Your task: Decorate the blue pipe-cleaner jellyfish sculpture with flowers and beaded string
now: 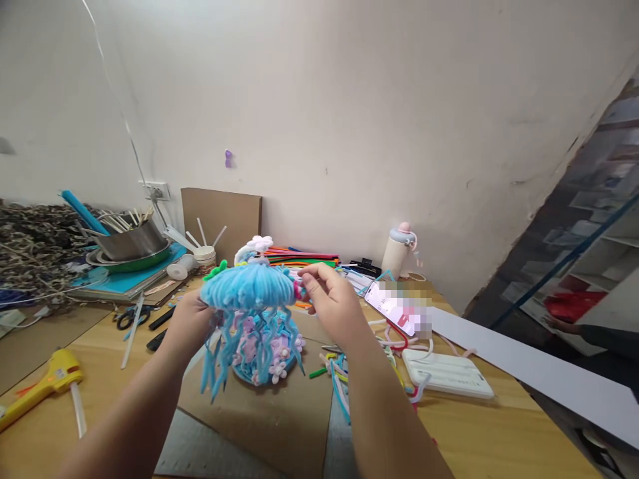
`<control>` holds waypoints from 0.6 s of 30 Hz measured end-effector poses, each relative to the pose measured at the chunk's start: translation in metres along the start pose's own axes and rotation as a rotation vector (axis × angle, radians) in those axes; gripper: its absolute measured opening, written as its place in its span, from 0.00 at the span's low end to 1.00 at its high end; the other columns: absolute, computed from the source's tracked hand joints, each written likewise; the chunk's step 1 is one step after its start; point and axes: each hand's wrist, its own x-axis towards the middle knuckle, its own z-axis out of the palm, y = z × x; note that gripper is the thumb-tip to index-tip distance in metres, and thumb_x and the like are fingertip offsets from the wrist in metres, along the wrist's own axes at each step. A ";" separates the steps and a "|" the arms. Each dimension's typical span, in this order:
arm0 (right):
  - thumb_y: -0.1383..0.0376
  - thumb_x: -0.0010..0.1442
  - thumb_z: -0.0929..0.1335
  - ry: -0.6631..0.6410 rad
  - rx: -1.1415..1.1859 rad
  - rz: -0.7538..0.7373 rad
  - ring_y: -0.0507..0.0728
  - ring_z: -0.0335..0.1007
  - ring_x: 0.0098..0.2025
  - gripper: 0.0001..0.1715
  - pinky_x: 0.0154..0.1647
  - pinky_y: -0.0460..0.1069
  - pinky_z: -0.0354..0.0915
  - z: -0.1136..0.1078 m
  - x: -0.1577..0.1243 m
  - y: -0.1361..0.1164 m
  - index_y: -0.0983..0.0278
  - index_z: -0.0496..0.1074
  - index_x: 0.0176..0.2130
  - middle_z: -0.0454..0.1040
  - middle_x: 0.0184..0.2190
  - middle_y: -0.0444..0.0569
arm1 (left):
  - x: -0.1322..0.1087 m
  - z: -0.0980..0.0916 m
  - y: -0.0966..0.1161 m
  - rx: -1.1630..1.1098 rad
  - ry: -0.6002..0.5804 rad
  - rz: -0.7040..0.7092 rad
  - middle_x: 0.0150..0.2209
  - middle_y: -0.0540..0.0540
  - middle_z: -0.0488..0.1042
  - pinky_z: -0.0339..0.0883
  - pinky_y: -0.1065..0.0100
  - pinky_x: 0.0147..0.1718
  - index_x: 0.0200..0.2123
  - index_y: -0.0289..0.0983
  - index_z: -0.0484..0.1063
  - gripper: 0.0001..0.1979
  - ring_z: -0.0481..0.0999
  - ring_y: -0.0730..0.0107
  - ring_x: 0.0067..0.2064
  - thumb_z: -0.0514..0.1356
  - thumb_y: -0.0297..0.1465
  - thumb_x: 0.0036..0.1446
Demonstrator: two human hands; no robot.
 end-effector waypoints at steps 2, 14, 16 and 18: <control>0.54 0.61 0.65 -0.084 -0.054 -0.128 0.58 0.70 0.45 0.19 0.42 0.51 0.70 -0.001 -0.004 -0.007 0.61 0.70 0.48 0.73 0.44 0.51 | -0.001 0.005 -0.003 0.095 0.002 0.076 0.16 0.52 0.66 0.55 0.70 0.25 0.13 0.37 0.65 0.09 0.64 0.70 0.23 0.55 0.30 0.42; 0.66 0.55 0.70 -0.194 -0.267 -0.346 0.61 0.59 0.59 0.33 0.58 0.56 0.59 0.001 0.005 0.005 0.57 0.60 0.58 0.63 0.56 0.51 | 0.000 0.025 -0.021 -0.057 -0.170 0.042 0.30 0.48 0.76 0.66 0.69 0.32 0.29 0.36 0.74 0.09 0.74 0.60 0.37 0.56 0.27 0.42; 0.68 0.54 0.70 -0.168 -0.299 -0.362 0.61 0.59 0.59 0.33 0.58 0.56 0.58 0.000 0.006 0.006 0.56 0.60 0.58 0.63 0.56 0.51 | -0.005 0.019 -0.021 -0.070 -0.172 0.038 0.39 0.45 0.77 0.67 0.69 0.31 0.42 0.35 0.73 0.19 0.75 0.60 0.41 0.55 0.27 0.44; 0.69 0.53 0.70 -0.152 -0.353 -0.364 0.62 0.58 0.59 0.35 0.59 0.57 0.57 0.000 0.005 0.005 0.56 0.60 0.58 0.62 0.57 0.51 | -0.013 0.014 -0.019 0.002 -0.103 0.051 0.45 0.43 0.75 0.68 0.69 0.31 0.50 0.37 0.70 0.24 0.74 0.60 0.44 0.53 0.26 0.47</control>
